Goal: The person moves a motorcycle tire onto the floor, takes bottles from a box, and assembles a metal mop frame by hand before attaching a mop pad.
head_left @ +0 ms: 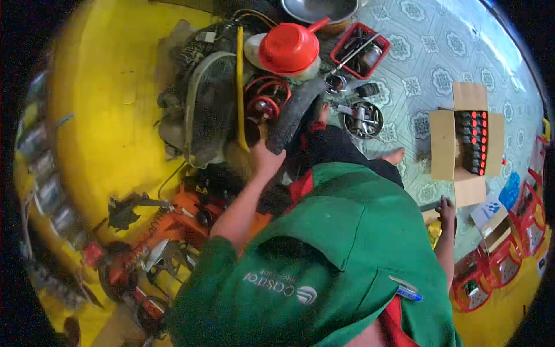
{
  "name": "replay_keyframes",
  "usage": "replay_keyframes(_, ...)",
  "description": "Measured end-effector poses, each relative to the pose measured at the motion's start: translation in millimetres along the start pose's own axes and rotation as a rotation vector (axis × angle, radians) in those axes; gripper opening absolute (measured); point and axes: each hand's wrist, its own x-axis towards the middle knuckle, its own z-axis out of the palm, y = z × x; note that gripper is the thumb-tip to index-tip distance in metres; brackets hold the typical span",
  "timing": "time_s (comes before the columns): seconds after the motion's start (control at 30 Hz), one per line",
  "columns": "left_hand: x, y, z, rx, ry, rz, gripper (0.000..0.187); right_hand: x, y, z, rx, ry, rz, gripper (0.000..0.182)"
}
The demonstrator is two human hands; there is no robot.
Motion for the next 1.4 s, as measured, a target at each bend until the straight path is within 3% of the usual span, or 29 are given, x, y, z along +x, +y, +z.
replay_keyframes(0.1, -15, 32, -45, -0.052, 0.004, 0.103, 0.078, 16, 14, 37, 0.027, -0.067, 0.032, 0.053)
replay_keyframes(0.17, -26, 59, -78, -0.078, -0.073, 0.186, 0.084, 53, 44, 73, 0.319, -0.116, -0.188, 0.054)
replay_keyframes(0.27, -44, 113, -118, -0.005, -0.095, 0.317, 0.077, 14, -30, 86, 0.175, -0.153, -0.170, 0.050)
replay_keyframes(0.33, -40, 121, -112, 0.025, -0.104, 0.402, 0.074, 20, -45, 98, 0.261, -0.133, -0.262, 0.045)
replay_keyframes(0.4, 0, 94, -70, -0.154, -0.381, 0.482, 0.069, 22, -61, 96, 0.348, -0.106, -0.354, 0.041)
replay_keyframes(0.57, 24, 161, -63, -0.257, -0.913, 0.560, 0.058, 6, -56, 76, 0.340, 0.047, -0.400, 0.042)
replay_keyframes(0.63, 24, 176, -60, -0.216, -0.911, 0.569, 0.054, 5, -42, 63, 0.351, 0.072, -0.388, 0.048)
replay_keyframes(0.7, 24, 198, -63, -0.199, -0.838, 0.573, 0.046, -16, -18, 52, 0.097, 0.259, -0.377, 0.051)
replay_keyframes(0.77, -1, 236, -73, -0.405, -0.785, 0.598, 0.041, 21, 50, 73, 0.057, 0.371, -0.338, 0.054)
replay_keyframes(0.8, -5, 265, -78, -0.399, -0.779, 0.654, 0.041, -7, 52, 79, 0.410, 0.289, -0.219, 0.052)
replay_keyframes(0.87, -23, 305, -86, -0.253, -0.699, 0.762, 0.041, 23, 119, 108, 0.375, 0.293, -0.161, 0.047)
replay_keyframes(0.97, -20, 344, -76, -0.226, -0.716, 0.823, 0.039, -9, 130, 119, 0.481, 0.259, -0.081, 0.047)
replay_keyframes(1.07, -14, 393, -64, -0.322, -0.844, 0.817, 0.037, -47, 109, 130, 0.695, 0.266, -0.045, 0.042)
replay_keyframes(1.1, -21, 408, -64, -0.415, -0.904, 0.734, 0.037, -48, 104, 135, 0.701, 0.274, -0.041, 0.042)
replay_keyframes(1.2, -23, 445, -44, -0.651, -0.981, 0.620, 0.041, -43, 69, 141, 0.608, 0.337, -0.261, 0.041)
replay_keyframes(1.27, -26, 469, -40, -0.802, -0.995, 0.598, 0.045, -48, 17, 133, 0.516, 0.344, -0.418, 0.040)
replay_keyframes(1.4, -51, 514, -50, -0.980, -1.242, 0.630, 0.055, -95, -109, 102, 0.534, 0.249, -0.716, 0.036)
